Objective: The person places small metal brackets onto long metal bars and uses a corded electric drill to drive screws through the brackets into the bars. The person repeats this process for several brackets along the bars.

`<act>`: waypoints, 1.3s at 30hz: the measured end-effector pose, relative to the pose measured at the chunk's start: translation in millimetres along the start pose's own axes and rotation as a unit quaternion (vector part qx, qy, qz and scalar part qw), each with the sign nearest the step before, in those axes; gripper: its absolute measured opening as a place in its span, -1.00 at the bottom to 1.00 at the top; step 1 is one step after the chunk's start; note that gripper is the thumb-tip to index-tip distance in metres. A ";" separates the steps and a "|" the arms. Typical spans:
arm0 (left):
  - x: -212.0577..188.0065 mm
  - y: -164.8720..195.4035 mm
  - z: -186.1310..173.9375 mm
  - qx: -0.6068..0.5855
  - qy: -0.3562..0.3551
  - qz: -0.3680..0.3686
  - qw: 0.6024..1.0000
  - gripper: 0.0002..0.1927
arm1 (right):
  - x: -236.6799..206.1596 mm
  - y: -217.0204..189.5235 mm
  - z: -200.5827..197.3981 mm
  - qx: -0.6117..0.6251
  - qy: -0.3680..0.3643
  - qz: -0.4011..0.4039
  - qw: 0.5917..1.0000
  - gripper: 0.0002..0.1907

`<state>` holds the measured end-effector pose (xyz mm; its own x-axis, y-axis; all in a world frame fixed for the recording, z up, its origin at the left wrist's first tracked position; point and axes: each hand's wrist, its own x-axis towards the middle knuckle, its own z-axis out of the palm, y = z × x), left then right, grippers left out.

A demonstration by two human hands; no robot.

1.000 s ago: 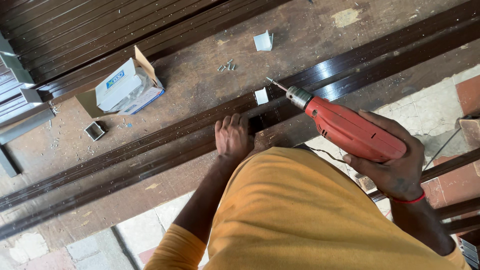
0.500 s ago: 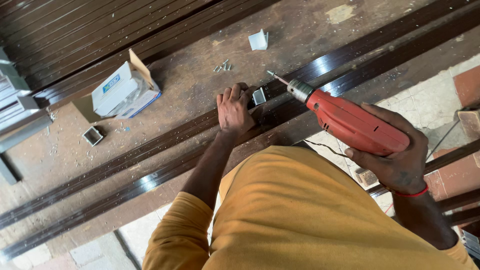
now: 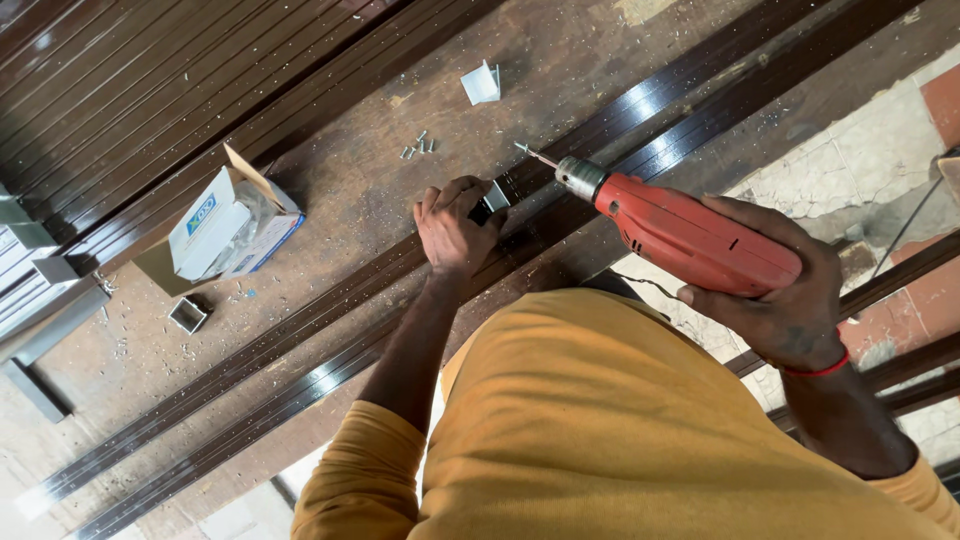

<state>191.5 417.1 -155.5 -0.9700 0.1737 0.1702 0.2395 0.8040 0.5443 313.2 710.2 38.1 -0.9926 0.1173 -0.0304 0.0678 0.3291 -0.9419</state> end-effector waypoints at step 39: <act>1.7 -4.5 18.9 0.048 -0.060 -0.044 0.996 -0.48 | 26.6 12.2 -6.4 0.059 -0.032 -0.009 0.998 -0.23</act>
<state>187.9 424.6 -173.2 -0.9865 0.1620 0.0219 0.1531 0.8686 0.4713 288.2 723.3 27.9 -0.9983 0.0505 -0.0305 0.0408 0.2177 -0.9752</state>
